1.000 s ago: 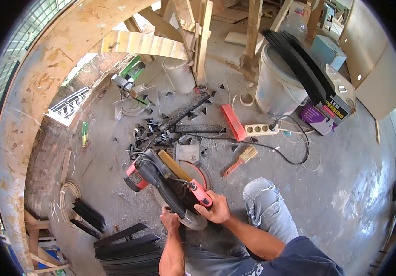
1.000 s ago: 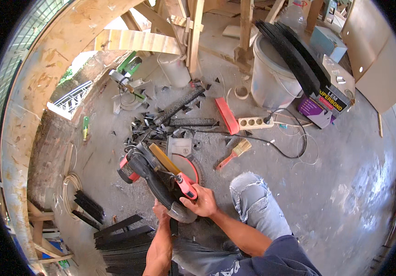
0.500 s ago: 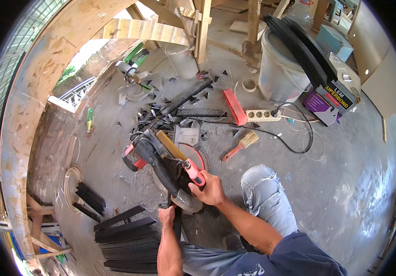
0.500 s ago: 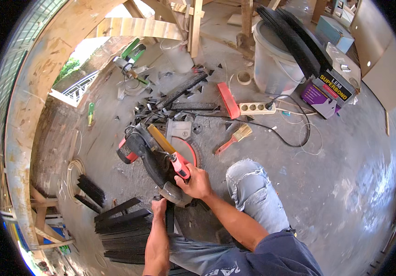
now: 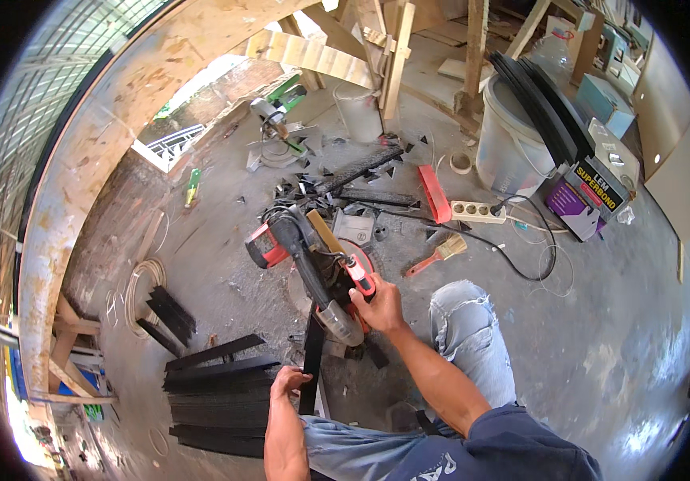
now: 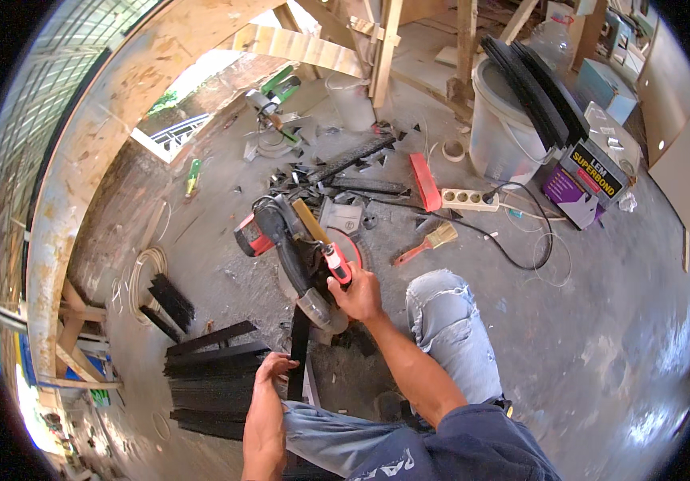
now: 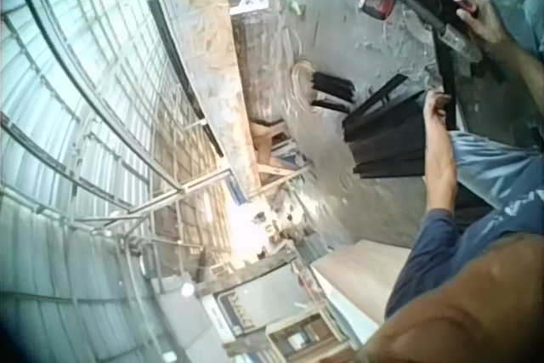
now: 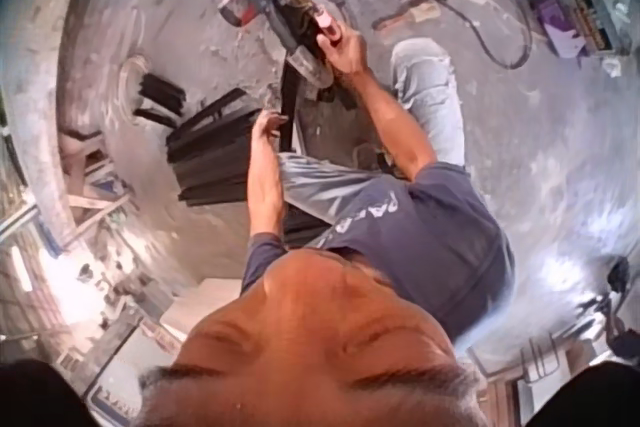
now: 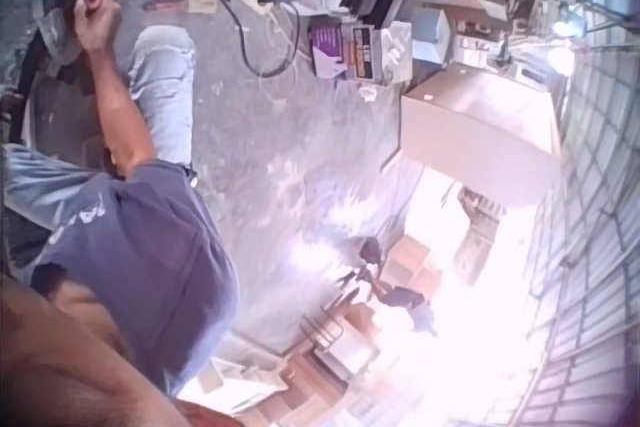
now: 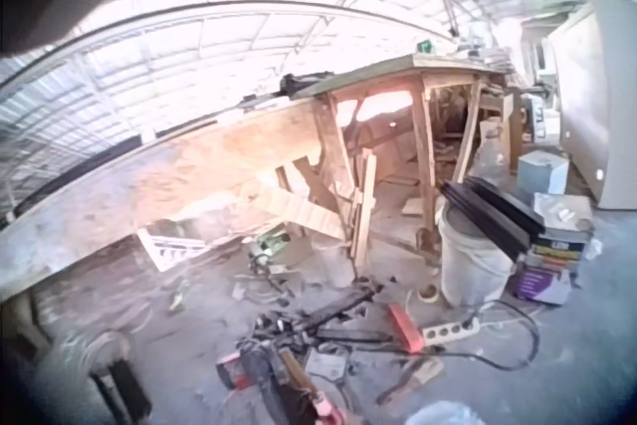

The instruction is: The person cuts a black board using a miter saw, after picking it up from a pile and aligning it against the saw's fence.

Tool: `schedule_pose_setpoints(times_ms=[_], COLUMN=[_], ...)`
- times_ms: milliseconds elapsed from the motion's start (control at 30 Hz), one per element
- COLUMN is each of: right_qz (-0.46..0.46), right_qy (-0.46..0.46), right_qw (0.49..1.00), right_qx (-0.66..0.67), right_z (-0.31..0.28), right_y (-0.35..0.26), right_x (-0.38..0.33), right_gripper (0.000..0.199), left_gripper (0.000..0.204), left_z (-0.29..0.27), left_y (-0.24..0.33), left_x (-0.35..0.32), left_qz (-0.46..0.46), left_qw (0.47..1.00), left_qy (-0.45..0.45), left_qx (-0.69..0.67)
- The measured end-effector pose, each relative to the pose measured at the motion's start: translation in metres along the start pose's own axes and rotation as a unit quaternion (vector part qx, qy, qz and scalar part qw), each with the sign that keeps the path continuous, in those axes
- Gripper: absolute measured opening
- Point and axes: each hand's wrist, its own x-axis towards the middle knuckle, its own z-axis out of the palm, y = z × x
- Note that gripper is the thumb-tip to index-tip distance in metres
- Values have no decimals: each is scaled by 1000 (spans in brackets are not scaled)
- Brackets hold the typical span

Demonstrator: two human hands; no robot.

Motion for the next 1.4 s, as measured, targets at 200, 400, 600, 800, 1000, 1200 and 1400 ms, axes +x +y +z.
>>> schedule_pose_setpoints(times_ms=[200,400,600,800,1000,1200,1400], right_qz=[-19,-4,49,133,169,152,137], right_qy=[29,-3,-70,-198,-215,-219,-205], right_qw=[996,993,981,968,961,958,963], right_qx=[-80,-121,-175,-75,41,108,108], right_z=[1,13,25,47,47,50,43], right_y=[8,-33,-64,-71,-96,-88,-87], right_x=[7,42,99,170,191,192,189], right_gripper=[29,34,47,46,26,22,26], left_gripper=[39,32,24,18,25,32,32], left_z=[-12,-23,-22,-21,-21,-26,-35], left_y=[6,-16,0,-4,3,8,3], left_x=[-35,-86,-114,-111,-132,-155,-187], left_qz=[27,178,173,253,280,342,362], left_qw=[989,941,928,871,864,796,754], left_qy=[116,289,328,400,372,437,445], left_qx=[85,-6,-21,-133,-190,-240,-320])
